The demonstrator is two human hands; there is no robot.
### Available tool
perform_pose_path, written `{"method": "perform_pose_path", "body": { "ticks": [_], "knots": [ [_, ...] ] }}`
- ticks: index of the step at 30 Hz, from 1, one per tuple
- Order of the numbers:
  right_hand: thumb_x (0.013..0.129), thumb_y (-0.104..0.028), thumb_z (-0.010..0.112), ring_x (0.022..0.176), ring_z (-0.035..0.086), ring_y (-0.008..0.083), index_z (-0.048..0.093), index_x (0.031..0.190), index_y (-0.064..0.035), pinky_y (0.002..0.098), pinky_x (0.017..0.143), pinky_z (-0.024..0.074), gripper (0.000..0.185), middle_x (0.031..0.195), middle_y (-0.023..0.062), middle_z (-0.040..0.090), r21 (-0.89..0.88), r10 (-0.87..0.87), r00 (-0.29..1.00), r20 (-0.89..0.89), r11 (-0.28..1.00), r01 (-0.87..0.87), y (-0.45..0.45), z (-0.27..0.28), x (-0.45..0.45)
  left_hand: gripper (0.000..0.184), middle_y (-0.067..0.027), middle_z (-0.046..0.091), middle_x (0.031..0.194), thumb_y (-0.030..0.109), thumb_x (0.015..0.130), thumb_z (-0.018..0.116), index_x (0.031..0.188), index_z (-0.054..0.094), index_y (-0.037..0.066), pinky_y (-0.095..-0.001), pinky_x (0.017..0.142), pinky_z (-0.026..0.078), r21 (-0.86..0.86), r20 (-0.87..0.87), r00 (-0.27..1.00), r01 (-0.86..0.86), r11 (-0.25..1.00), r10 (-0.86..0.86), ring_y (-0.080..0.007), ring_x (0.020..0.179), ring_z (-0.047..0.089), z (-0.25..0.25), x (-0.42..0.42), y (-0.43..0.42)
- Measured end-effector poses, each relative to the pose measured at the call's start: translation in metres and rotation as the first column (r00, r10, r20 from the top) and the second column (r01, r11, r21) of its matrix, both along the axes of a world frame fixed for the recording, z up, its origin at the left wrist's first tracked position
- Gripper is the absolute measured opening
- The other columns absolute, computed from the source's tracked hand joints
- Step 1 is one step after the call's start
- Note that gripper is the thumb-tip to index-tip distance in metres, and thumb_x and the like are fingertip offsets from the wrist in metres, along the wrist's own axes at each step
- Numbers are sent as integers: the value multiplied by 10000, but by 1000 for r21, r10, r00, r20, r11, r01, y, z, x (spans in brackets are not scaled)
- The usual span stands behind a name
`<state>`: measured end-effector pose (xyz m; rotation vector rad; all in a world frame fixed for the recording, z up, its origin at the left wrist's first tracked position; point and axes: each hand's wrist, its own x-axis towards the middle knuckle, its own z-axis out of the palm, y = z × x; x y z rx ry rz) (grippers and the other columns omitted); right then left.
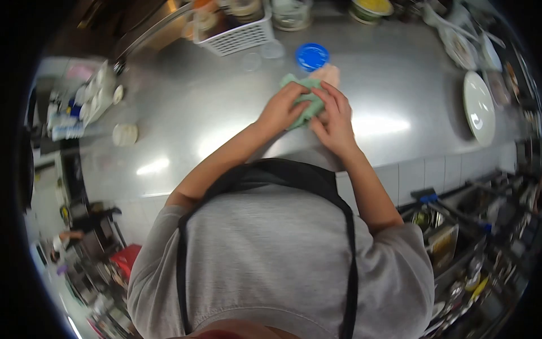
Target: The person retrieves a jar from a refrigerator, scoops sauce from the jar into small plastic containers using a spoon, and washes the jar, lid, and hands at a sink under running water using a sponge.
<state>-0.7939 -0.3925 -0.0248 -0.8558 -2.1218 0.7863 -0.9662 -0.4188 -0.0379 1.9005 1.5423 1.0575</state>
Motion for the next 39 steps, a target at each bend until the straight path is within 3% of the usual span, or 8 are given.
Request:
{"method": "perform_pose_path", "body": {
  "ticks": [4,6,9,12,13,17,23,39],
  "knots": [
    [645,-91,653,1228,372,300,588,1094,-184,439,970,303,464,1313,85,428,224,0,900,436,968,-109,-6,-11,-11,378,-97,529,1002,120,754,673,1092,513,67,-323,746,440,187,82,989,-140,972,127,-233,873,540,11,-66,-30],
    [589,-35,640,1181,425,296,607,995,-156,419,924,327,424,1248,83,486,177,8,940,342,982,-73,6,-18,-3,420,-68,512,1068,87,728,687,1111,513,76,-291,745,429,310,71,874,-478,822,481,-177,929,506,7,-128,-61],
    [609,3,593,1229,393,260,608,959,-195,551,976,259,403,1275,1,475,190,-125,868,480,981,37,26,-13,25,519,-87,438,1171,148,767,689,1211,431,75,-358,779,424,264,217,395,-904,336,892,-229,1023,464,4,-224,-130],
    [656,-14,597,1245,373,257,615,987,-188,599,966,249,374,1312,11,448,147,-242,451,859,961,236,36,43,17,852,-173,243,1253,244,702,777,1305,243,-34,-406,866,413,338,402,152,-941,8,903,-302,1115,377,-27,-322,-202],
    [656,-14,597,1245,373,257,615,987,-188,599,966,249,374,1312,11,448,158,-251,448,858,959,235,40,58,0,1004,-217,201,1281,291,639,819,1324,176,-65,-439,954,362,243,172,-75,-963,-117,982,-348,1174,310,-24,-340,-222],
    [708,-118,654,1137,466,292,620,980,-107,445,965,339,275,1210,79,532,270,44,875,482,943,-197,35,106,-130,1193,-261,152,1348,333,554,860,1365,77,-59,-461,1046,264,177,198,-48,-981,-84,979,-398,1252,235,-26,-380,-243],
    [791,-234,626,979,550,287,585,985,-78,389,832,437,252,1000,94,571,44,521,716,465,794,-607,-25,59,-351,1149,-257,264,1341,341,567,850,1368,119,-39,-401,1044,272,115,361,141,-988,106,922,-349,1246,321,-37,-409,-239],
    [821,-224,539,936,608,315,538,1059,4,394,796,487,330,1052,182,586,-1,408,748,523,878,-478,-111,-27,-695,936,-231,464,1202,268,571,833,1284,306,-31,-397,954,384,22,297,111,-994,109,948,-347,1111,480,-26,-412,-241]
  ]
}}
